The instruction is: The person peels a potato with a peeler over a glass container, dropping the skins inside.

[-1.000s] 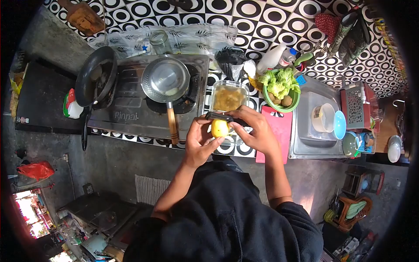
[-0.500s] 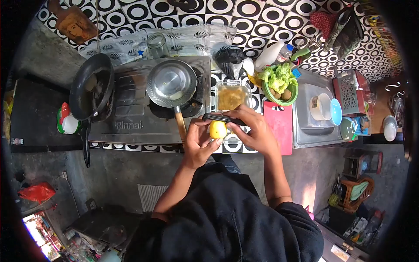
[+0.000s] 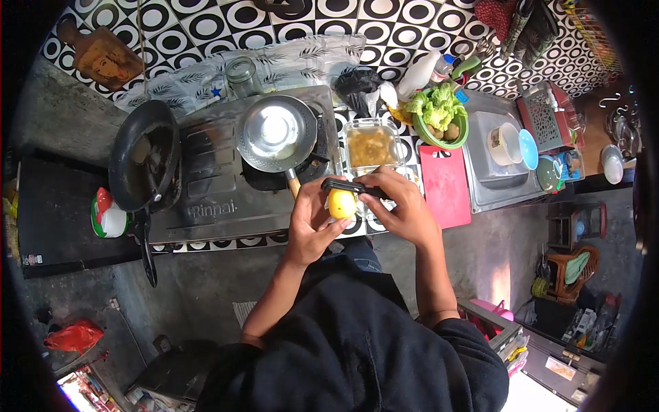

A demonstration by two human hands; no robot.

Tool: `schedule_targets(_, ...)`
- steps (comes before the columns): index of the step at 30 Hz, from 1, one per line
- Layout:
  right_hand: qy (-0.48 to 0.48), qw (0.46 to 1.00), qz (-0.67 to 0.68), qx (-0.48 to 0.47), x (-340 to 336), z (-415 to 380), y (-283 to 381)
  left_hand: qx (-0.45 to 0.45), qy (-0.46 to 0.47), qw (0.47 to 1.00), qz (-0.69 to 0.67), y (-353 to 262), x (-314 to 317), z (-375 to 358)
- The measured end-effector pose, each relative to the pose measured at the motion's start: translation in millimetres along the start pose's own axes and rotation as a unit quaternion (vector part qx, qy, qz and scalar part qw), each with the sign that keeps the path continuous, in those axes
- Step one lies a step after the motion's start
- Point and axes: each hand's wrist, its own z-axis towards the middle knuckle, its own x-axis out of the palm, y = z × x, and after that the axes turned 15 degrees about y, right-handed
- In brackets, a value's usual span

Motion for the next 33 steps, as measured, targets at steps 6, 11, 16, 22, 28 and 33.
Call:
schedule_targets(6, 0.002, 1.000, -0.010, 0.001, -3, 0, 5, 0.005, -0.009, 1.000, 0.029, -4, -4, -1)
schedule_targets(11, -0.005, 1.000, -0.021, -0.014, -9, -1, 1, 0.028, -0.017, 0.999, 0.031, 1, -1, 6)
schedule_targets(16, -0.005, 1.000, -0.002, -0.013, -23, -3, -3, 0.032, -0.017, 0.999, 0.039, 8, 10, 16)
schedule_targets(22, 0.010, 1.000, -0.009, -0.027, -48, -9, -17, 0.048, -0.007, 0.999, 0.024, 25, 27, 33)
schedule_targets(28, 0.017, 1.000, -0.006, -0.021, -75, -20, -36, 0.052, -0.010, 0.998, 0.046, 39, 45, 52)
schedule_targets(33, 0.011, 0.999, 0.012, -0.033, -90, -26, -50, 0.071, -0.027, 0.996, 0.049, 51, 58, 63)
